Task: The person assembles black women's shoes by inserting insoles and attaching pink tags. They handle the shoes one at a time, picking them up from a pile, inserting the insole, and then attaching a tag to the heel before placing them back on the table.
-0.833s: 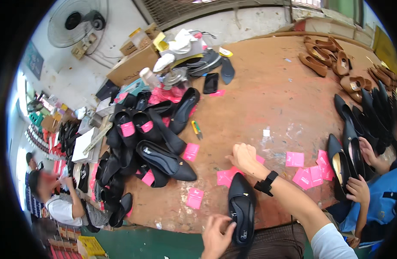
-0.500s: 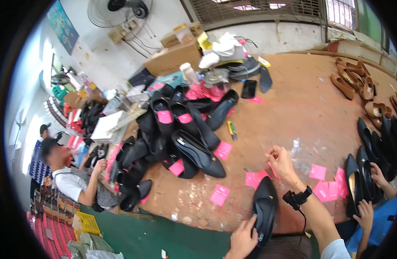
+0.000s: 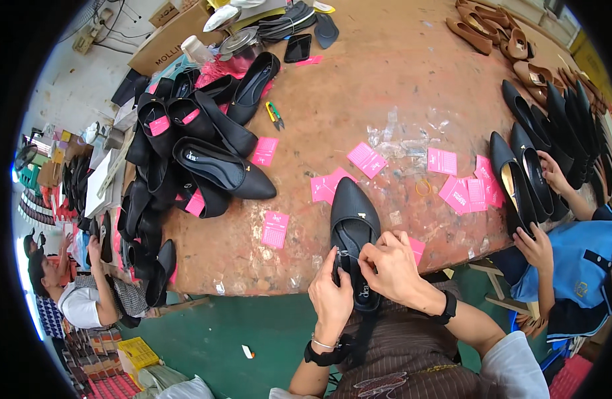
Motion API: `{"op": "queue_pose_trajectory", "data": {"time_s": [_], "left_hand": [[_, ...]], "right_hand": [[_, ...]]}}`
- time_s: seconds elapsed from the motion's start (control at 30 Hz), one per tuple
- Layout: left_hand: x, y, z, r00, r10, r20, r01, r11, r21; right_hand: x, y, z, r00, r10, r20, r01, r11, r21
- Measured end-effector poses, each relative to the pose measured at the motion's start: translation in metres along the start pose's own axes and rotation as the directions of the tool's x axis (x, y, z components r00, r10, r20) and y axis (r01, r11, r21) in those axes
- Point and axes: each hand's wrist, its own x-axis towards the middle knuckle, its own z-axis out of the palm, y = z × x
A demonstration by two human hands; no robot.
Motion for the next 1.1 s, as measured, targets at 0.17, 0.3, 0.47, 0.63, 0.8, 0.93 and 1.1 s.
{"op": "queue_pose_trajectory", "data": {"time_s": [0.17,0.3,0.47,0.63,0.8,0.93,1.1], "left_hand": [[0.001,-0.002,0.002,0.998,-0.063,-0.011,0.063,0.997,0.036],[0.006,-0.005,-0.003,1.000,-0.018,-0.003,0.018,0.995,0.099],[0.020,-0.005,-0.015,0.993,0.113,0.029,-0.116,0.967,0.228],[0.038,-0.003,-0.015,0.967,0.249,0.061,-0.256,0.928,0.271],[0.041,-0.023,-0.008,0.922,0.387,-0.029,-0.385,0.921,0.053],[0.033,-0.003,-0.011,0.993,0.119,0.012,-0.115,0.980,-0.160],[0.047,-0.028,-0.007,0.972,-0.111,0.208,0.200,0.855,-0.479]], "right_hand": [[0.001,0.003,0.005,0.999,-0.036,0.009,0.036,0.997,-0.065],[0.006,0.003,0.016,0.999,-0.048,0.013,0.049,0.995,-0.092],[0.013,0.005,0.026,0.999,-0.038,0.030,0.042,0.990,-0.132],[0.019,0.012,0.026,0.998,0.047,0.041,-0.037,0.977,-0.209],[0.021,0.015,0.028,0.996,0.004,0.093,0.016,0.977,-0.212],[0.016,0.015,0.006,0.998,0.042,0.044,-0.048,0.988,0.145],[0.035,0.015,-0.042,0.854,0.084,0.513,-0.381,0.773,0.507]]}}
